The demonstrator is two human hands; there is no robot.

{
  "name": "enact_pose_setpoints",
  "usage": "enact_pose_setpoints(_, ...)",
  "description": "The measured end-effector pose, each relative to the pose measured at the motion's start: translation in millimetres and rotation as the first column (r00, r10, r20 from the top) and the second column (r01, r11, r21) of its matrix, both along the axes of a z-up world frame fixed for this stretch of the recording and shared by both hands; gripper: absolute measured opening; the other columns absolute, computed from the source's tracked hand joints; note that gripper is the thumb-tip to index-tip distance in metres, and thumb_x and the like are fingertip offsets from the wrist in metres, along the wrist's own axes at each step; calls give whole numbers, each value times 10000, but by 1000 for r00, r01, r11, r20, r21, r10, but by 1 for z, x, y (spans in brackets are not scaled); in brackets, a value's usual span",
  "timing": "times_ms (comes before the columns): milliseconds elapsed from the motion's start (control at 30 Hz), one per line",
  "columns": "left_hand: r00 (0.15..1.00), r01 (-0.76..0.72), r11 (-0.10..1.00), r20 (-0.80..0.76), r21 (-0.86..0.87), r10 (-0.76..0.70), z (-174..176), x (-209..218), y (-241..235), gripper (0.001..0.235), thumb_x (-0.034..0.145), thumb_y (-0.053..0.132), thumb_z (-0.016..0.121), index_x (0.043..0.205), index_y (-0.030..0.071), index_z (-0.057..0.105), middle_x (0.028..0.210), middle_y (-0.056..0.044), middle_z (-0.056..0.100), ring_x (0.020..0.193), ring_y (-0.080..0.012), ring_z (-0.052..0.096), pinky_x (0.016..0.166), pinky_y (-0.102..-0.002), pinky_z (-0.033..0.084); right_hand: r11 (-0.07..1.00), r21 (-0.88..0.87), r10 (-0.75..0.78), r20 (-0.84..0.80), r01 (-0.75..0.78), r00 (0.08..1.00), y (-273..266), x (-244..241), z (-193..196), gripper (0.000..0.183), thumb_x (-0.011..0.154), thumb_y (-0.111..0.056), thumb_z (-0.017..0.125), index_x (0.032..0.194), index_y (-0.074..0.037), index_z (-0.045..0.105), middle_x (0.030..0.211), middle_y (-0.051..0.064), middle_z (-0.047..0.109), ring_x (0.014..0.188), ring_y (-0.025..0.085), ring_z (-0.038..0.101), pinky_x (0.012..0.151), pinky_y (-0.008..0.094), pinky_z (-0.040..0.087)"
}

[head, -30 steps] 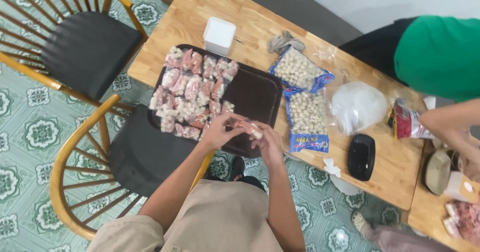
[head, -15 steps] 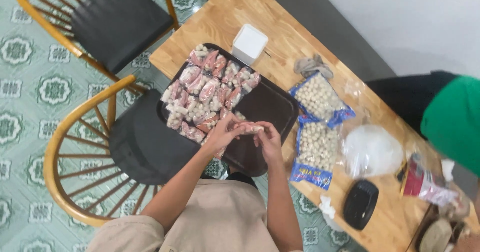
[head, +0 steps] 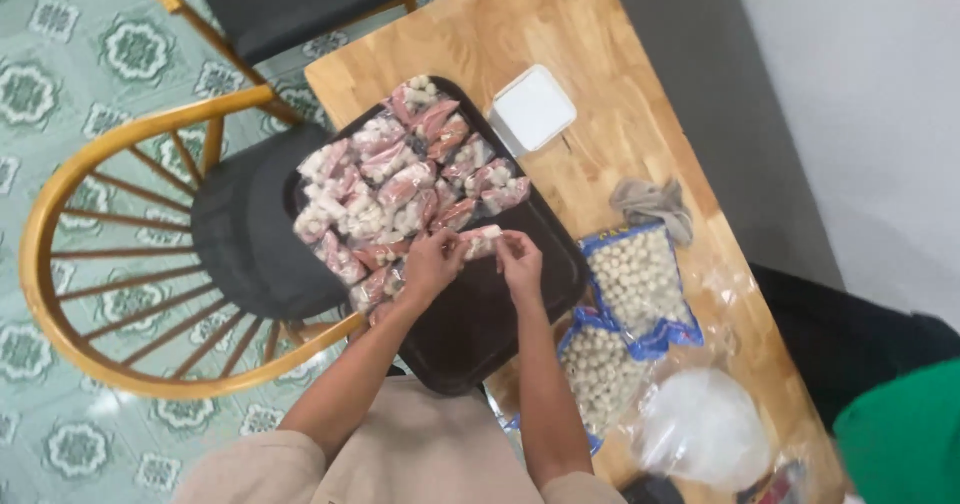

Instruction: Preparing and arranging small food items, including fish balls and sliced meats, into platters.

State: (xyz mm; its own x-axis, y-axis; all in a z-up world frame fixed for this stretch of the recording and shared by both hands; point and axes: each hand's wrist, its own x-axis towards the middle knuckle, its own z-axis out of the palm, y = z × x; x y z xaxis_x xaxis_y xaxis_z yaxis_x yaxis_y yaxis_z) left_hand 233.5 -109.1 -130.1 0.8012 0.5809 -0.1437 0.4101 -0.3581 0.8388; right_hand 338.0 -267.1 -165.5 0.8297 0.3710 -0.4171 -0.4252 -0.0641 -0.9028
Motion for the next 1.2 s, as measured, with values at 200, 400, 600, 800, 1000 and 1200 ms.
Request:
enact_pose_setpoints(200,989,48,950,-150,308,-1,14,3,-11,232,914,282,738,1065,117,678,911,-86,735,780,-323,711,660,-456,537,985,-164,75,114,-56,991,18,16,-14,111,943,-76,727,1029,-7,712,850,25,706,630,65,584,510,248,461)
enact_pose_setpoints(400,956,202,803,-293,561,-36,18,-3,-28,580,770,91,661,1345,162,657,1332,-146,591,1176,-344,601,894,-486,514,934,-352,193,362,-58,912,33,19,-18,145,910,-98,748,1032,-20,730,885,53,751,698,100,664,649,289,545)
enact_pose_setpoints(600,932,362,537,-318,762,-176,-4,-16,-44,608,878,203,595,1466,56,538,1559,-117,441,1479,-331,386,1155,-620,301,899,-437,210,515,43,831,31,10,-27,173,889,-116,774,1039,-32,753,961,98,684,693,179,635,659,308,534)
enact_pose_setpoints(800,944,327,582,-221,745,-247,6,-28,-35,659,798,181,642,1448,105,564,1594,-106,405,1493,-352,359,1124,-623,289,913,-392,128,531,109,838,19,-6,-1,261,885,-153,787,1106,-42,702,1085,105,621,765,169,649,677,301,549)
enact_pose_setpoints(1000,952,200,792,76,577,-295,28,-82,-64,398,839,195,726,1219,96,656,1519,-184,462,1486,-413,351,1159,-589,307,943,-274,-35,480,188,876,-33,-103,26,202,932,-132,741,1101,-32,695,1098,70,627,837,135,653,739,281,558)
enact_pose_setpoints(1200,948,103,902,232,420,-217,7,-169,-94,292,889,175,724,1159,85,657,1419,-177,536,1401,-405,453,1141,-509,388,939,-278,-44,486,202,873,-59,-204,26,170,966,-139,719,1094,-32,684,1076,52,641,878,128,648,766,280,543)
